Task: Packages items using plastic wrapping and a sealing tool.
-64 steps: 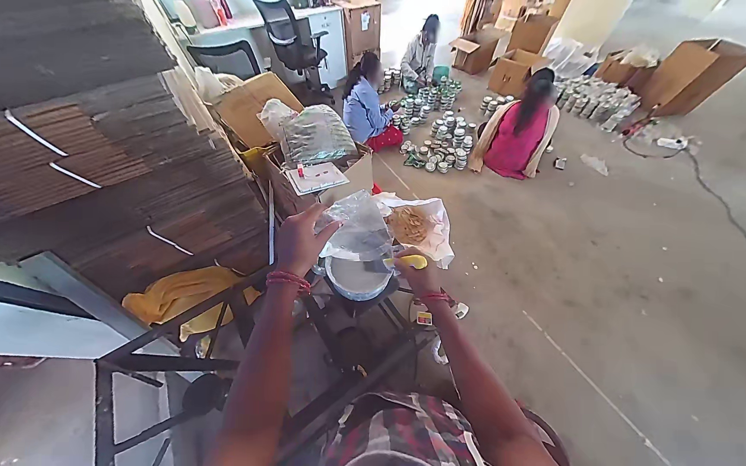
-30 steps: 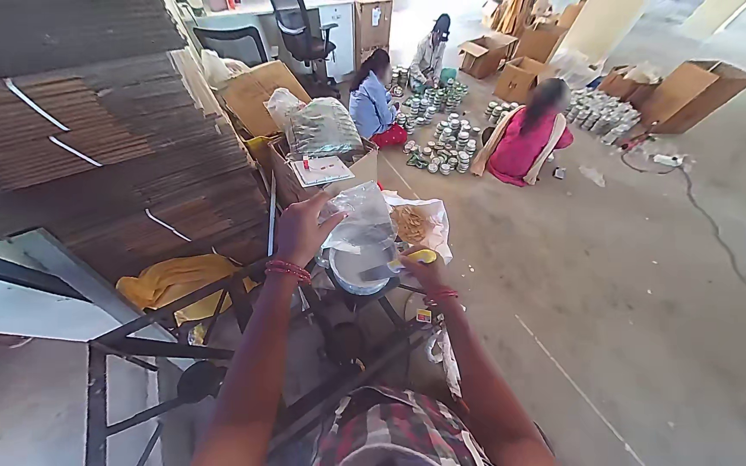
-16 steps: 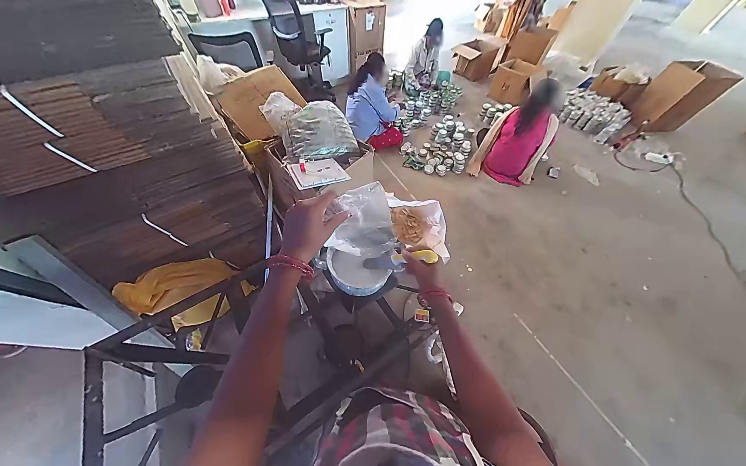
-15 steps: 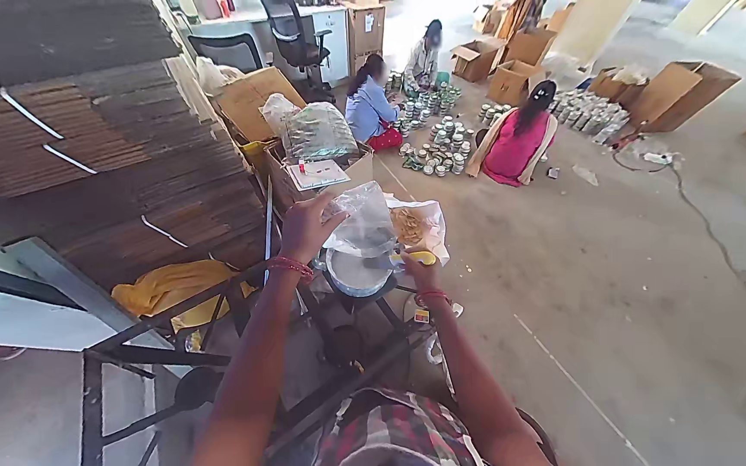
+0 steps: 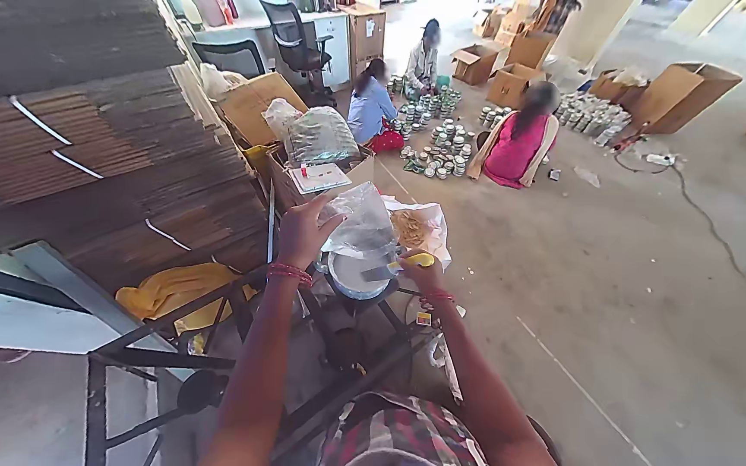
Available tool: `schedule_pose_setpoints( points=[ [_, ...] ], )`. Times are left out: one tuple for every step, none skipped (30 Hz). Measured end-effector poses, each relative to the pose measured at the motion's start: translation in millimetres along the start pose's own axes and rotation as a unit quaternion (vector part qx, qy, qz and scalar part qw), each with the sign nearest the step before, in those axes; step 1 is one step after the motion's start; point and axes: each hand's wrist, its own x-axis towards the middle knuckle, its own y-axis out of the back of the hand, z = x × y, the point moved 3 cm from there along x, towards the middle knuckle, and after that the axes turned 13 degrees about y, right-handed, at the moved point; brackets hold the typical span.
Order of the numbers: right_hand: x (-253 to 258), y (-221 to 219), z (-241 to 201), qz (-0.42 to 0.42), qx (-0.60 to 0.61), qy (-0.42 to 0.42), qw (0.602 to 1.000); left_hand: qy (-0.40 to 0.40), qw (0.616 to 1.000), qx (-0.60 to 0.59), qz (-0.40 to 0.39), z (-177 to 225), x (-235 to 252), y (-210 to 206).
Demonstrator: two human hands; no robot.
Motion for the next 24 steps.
schedule_pose_setpoints(
  points=[
    [1.5, 3.0, 4.4, 0.027, -0.003, 0.005, 1.0, 0.002, 1.0, 0.002, 0.002, -1.4, 0.0, 0.3],
    [2.8, 3.5, 9.2, 0.051, -0.004, 0.006, 0.999, 0.006, 1.0, 0.002, 0.003, -3.3, 0.8, -0.5],
    [3.8, 1.2, 12.0, 0.066, 0.002, 0.005, 0.998, 0.015, 1.0, -0.003, 0.004, -5.0, 2.6, -1.9],
    [4.0, -3.2, 12.5, 0.066, 0.013, -0.001, 0.998, 0.023, 1.0, -0.005, 0.001, -5.5, 3.5, -2.7],
    [3.3, -7.7, 12.0, 0.051, 0.021, -0.009, 0.998, 0.028, 1.0, -0.005, -0.001, -5.7, 3.6, -3.0],
    [1.6, -11.4, 9.4, 0.028, 0.026, -0.017, 0.999, 0.027, 1.0, -0.006, 0.0, -5.8, 2.8, -2.5],
    [-0.4, -12.5, 6.4, 0.005, 0.029, -0.025, 0.999, 0.023, 1.0, -0.007, 0.004, -6.1, 0.9, -1.3],
    [-1.8, -10.7, 3.3, -0.008, 0.029, -0.033, 0.999, 0.016, 1.0, -0.007, 0.011, -6.5, -2.2, 0.4],
    [-1.6, -6.8, 2.8, -0.006, 0.028, -0.039, 0.999, 0.015, 1.0, -0.009, 0.019, -7.8, -4.2, 2.2],
    [0.7, -1.5, 4.5, 0.008, 0.024, -0.04, 0.999, 0.018, 0.999, -0.011, 0.028, -10.4, -5.2, 3.1],
    [3.4, 3.1, 7.3, 0.03, 0.015, -0.034, 0.999, 0.023, 0.999, -0.015, 0.032, -12.9, -5.9, 3.8],
    [5.8, 5.3, 10.3, 0.054, 0.004, -0.023, 0.998, 0.034, 0.999, -0.023, 0.031, -14.8, -6.1, 4.1],
    [8.3, 4.4, 12.1, 0.075, -0.001, -0.014, 0.997, 0.047, 0.998, -0.032, 0.032, -16.6, -4.4, 3.7],
    [10.1, 0.7, 11.2, 0.083, 0.004, -0.007, 0.997, 0.057, 0.997, -0.037, 0.032, -18.1, -2.8, 3.1],
    [11.3, -4.9, 9.8, 0.077, 0.012, -0.002, 0.997, 0.063, 0.997, -0.041, 0.031, -18.5, -2.4, 2.9],
    [11.1, -10.5, 7.5, 0.055, 0.018, -0.003, 0.998, 0.068, 0.996, -0.042, 0.029, -18.4, -2.9, 3.1],
    [9.5, -14.9, 4.5, 0.024, 0.02, -0.008, 0.999, 0.071, 0.996, -0.041, 0.028, -18.2, -4.2, 4.2],
    [6.5, -16.4, -0.2, -0.004, 0.019, -0.016, 1.0, 0.068, 0.997, -0.039, 0.028, -17.2, -6.6, 6.1],
    [3.6, -14.0, -5.1, -0.02, 0.011, -0.02, 1.0, 0.06, 0.997, -0.039, 0.03, -14.9, -9.7, 8.2],
    [1.6, -9.3, -7.9, -0.022, -0.002, -0.024, 0.999, 0.052, 0.997, -0.037, 0.038, -13.7, -11.6, 9.9],
    [1.0, -4.5, -8.1, -0.007, -0.013, -0.022, 1.0, 0.047, 0.997, -0.037, 0.044, -13.5, -12.7, 11.1],
    [1.7, -1.0, -4.7, 0.02, -0.02, -0.011, 1.0, 0.046, 0.997, -0.036, 0.049, -13.9, -13.7, 11.9],
    [2.8, -0.3, 0.4, 0.047, -0.026, -0.001, 0.999, 0.05, 0.997, -0.034, 0.049, -14.2, -15.0, 12.7],
    [3.6, -2.7, 5.1, 0.069, -0.022, 0.003, 0.997, 0.053, 0.997, -0.033, 0.048, -14.3, -16.1, 13.0]
  ],
)
